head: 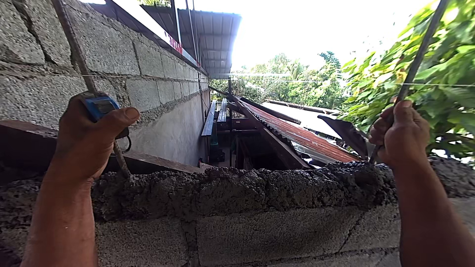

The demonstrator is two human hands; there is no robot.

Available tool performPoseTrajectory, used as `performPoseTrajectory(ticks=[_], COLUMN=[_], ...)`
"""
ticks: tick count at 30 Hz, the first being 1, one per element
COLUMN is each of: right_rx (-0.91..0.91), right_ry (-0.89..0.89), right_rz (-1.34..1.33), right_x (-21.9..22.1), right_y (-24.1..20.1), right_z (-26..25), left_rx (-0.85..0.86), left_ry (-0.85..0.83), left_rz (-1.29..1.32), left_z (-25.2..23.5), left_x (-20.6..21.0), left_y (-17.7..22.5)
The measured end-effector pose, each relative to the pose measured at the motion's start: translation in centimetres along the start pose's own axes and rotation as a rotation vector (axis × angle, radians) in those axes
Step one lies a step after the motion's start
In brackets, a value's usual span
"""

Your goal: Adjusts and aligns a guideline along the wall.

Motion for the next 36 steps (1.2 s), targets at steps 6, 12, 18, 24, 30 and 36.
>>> performPoseTrajectory(ticks=[6, 12, 18, 24, 30, 36], right_rx=[0.009, 0.005, 0.003, -0.002, 0.018, 0.021], right_ry=[0.005, 0.004, -0.001, -0.004, 0.006, 0.009], right_rz=[0.002, 0.008, 0.007, 0.004, -0.006, -0.006], right_x=[0.05, 0.02, 0.09, 0.05, 0.05, 0.08], right_y=[-0.05, -0.01, -0.02, -0.01, 0.00, 0.00], right_z=[-0.01, 0.10, 0.05, 0.08, 0.04, 0.05], left_rx=[0.004, 0.011, 0.010, 0.016, 0.011, 0.012], left_ry=[0.000, 0.001, 0.001, -0.006, -0.003, -0.007], left_rz=[0.012, 0.027, 0.024, 0.040, 0.041, 0.032], left_z=[-0.04, -0.01, 0.01, 0.02, 0.12, 0.05], left_x=[0.06, 0.16, 0.06, 0.04, 0.09, 0.21], left_y=[0.05, 0.17, 0.07, 0.05, 0.15, 0.29])
Point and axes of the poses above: each hand's wrist, its own z-axis away from the middle knuckle, its own x-axis out of the palm, y = z × x, the point moved 6 cm from there along -z, towards the middle knuckle, and after that the axes turned 2 degrees about x, right-handed, at the moved point
